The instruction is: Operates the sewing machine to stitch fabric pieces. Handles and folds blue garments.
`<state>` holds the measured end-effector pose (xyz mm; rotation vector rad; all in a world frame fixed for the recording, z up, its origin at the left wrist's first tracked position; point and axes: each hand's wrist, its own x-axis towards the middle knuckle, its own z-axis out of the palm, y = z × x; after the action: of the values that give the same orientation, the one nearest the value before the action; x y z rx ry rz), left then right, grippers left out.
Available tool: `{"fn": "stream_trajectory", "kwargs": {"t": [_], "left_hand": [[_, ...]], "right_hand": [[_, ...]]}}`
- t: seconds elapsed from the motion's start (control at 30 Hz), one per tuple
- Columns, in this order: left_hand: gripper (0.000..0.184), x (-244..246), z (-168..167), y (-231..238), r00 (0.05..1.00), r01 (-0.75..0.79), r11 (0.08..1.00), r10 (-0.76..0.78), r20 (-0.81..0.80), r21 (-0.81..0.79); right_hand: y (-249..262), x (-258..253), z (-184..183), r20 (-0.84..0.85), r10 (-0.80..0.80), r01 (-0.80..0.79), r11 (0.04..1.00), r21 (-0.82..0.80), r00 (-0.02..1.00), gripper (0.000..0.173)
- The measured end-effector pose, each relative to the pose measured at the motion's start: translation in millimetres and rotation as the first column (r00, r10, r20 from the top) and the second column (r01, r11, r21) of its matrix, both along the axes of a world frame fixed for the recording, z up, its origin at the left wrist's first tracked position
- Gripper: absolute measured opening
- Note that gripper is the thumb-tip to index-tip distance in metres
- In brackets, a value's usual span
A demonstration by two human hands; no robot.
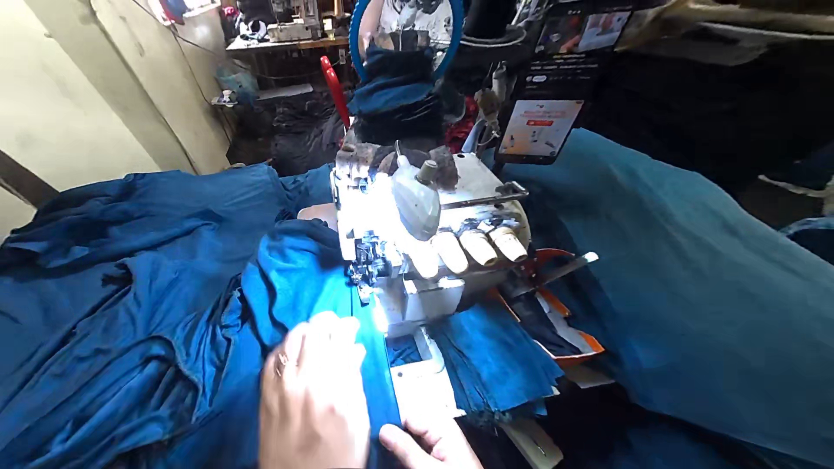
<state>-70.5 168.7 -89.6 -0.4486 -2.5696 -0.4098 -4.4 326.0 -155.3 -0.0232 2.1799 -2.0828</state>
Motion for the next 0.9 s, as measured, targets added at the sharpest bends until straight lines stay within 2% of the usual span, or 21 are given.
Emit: {"fn": "stream_trajectory", "kwargs": {"t": [0.1,0.27,0.43,0.57,0.67,0.73,0.77,0.83,0.9], "left_hand": [[0.036,14,-29,13,0.996,-0.066,0.998,0.065,0.055,0.010],[0.045,-36,-39,4,0.998,-0.038,0.994,0.033,0.057,0.105],[0.039,-91,-24,0,0.991,0.028,0.999,-0.031,0.130,0.019],[0.037,-128,-15,-1,0.979,0.070,0.996,-0.078,0.189,0.047],[0.031,-138,-11,-6,0.980,0.135,0.987,-0.147,0.137,0.091],[0.020,-139,-11,-5,0.989,0.112,0.989,-0.120,0.083,0.099],[0.015,-139,-12,-6,0.993,0.087,0.986,-0.097,0.061,0.144],[0.014,-130,-17,-11,0.999,0.035,0.936,-0.047,0.024,0.349],[0.021,-109,-20,-19,1.000,-0.026,0.816,0.028,0.005,0.577]], "right_hand": [[2,-3,0,0.026,-0.029,0.030,0.999,-0.042,0.999,0.017],[0,-36,10,-0.017,-0.080,0.080,0.997,0.014,0.997,0.019],[-4,-55,25,-0.021,-0.123,0.123,0.992,-0.009,0.992,0.018],[-9,-46,33,0.049,-0.107,0.109,0.994,-0.028,0.993,0.016],[-9,-38,32,-0.018,-0.070,0.070,0.996,-0.051,0.997,0.017],[-7,-38,34,-0.090,-0.055,0.051,0.998,-0.043,0.994,0.017],[-5,-39,37,-0.116,-0.051,0.049,0.999,-0.023,0.992,0.017],[-3,-41,43,-0.159,-0.063,0.069,0.997,0.033,0.985,0.017],[-1,-47,46,-0.239,-0.089,0.111,0.991,0.078,0.967,0.016]]}}
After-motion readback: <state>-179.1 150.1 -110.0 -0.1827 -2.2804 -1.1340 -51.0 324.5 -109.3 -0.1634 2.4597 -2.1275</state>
